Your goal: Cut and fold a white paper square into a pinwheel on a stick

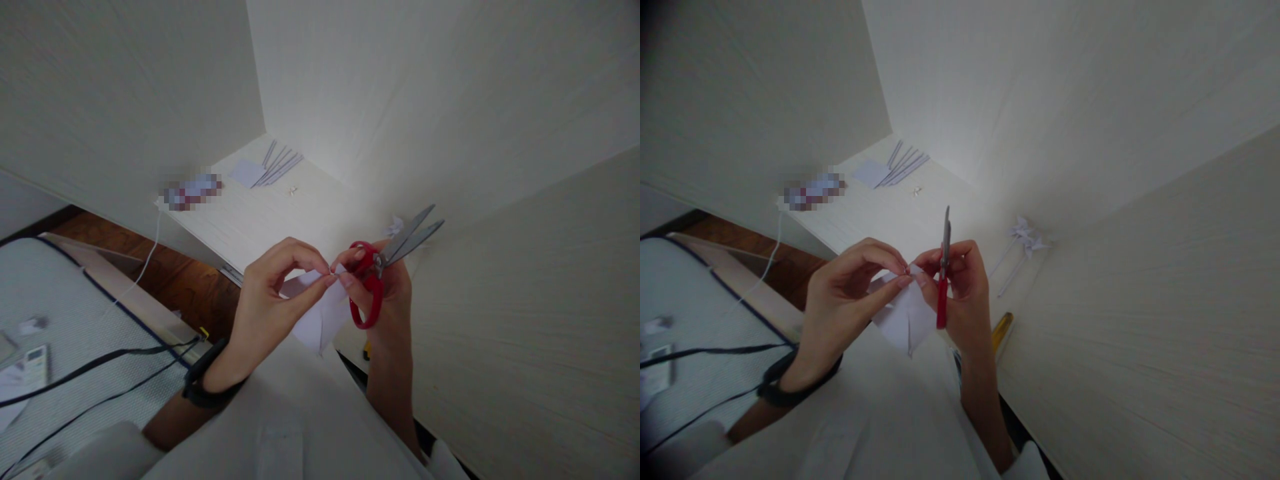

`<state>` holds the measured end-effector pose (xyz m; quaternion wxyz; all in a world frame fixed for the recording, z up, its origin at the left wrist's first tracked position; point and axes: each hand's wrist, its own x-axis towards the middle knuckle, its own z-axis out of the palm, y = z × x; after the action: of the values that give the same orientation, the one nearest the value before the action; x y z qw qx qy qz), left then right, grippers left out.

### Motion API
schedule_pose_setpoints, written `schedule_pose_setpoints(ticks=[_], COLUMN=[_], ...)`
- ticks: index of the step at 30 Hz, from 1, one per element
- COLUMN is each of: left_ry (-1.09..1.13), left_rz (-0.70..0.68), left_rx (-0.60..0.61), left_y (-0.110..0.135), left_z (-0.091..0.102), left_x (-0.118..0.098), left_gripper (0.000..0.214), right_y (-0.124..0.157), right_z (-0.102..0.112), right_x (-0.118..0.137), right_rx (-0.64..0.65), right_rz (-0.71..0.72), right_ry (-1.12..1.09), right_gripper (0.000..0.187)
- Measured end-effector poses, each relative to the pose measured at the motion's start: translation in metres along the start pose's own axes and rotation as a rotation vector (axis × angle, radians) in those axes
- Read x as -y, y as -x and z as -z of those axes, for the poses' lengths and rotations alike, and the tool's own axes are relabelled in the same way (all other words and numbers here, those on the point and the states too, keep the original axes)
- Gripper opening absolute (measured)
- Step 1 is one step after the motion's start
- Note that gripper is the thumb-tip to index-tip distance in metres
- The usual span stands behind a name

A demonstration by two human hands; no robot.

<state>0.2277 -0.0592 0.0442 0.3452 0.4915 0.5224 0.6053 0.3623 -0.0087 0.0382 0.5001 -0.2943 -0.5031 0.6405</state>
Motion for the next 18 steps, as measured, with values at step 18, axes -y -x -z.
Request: schedule_pose_setpoints(ticks=[18], left_ry=[-0.169], left_rz=[-0.058], left_rx=[-0.144], left_y=[0.0064], left_z=[-0.0036], left_x=[0.007], left_gripper=[0.012], right_y=[0.0014], right_z=[0.0011], right_x=[0.0008], right_rx=[-0.021], right_rz=[-0.015], right_ry=[0.077], right_gripper=[0.031])
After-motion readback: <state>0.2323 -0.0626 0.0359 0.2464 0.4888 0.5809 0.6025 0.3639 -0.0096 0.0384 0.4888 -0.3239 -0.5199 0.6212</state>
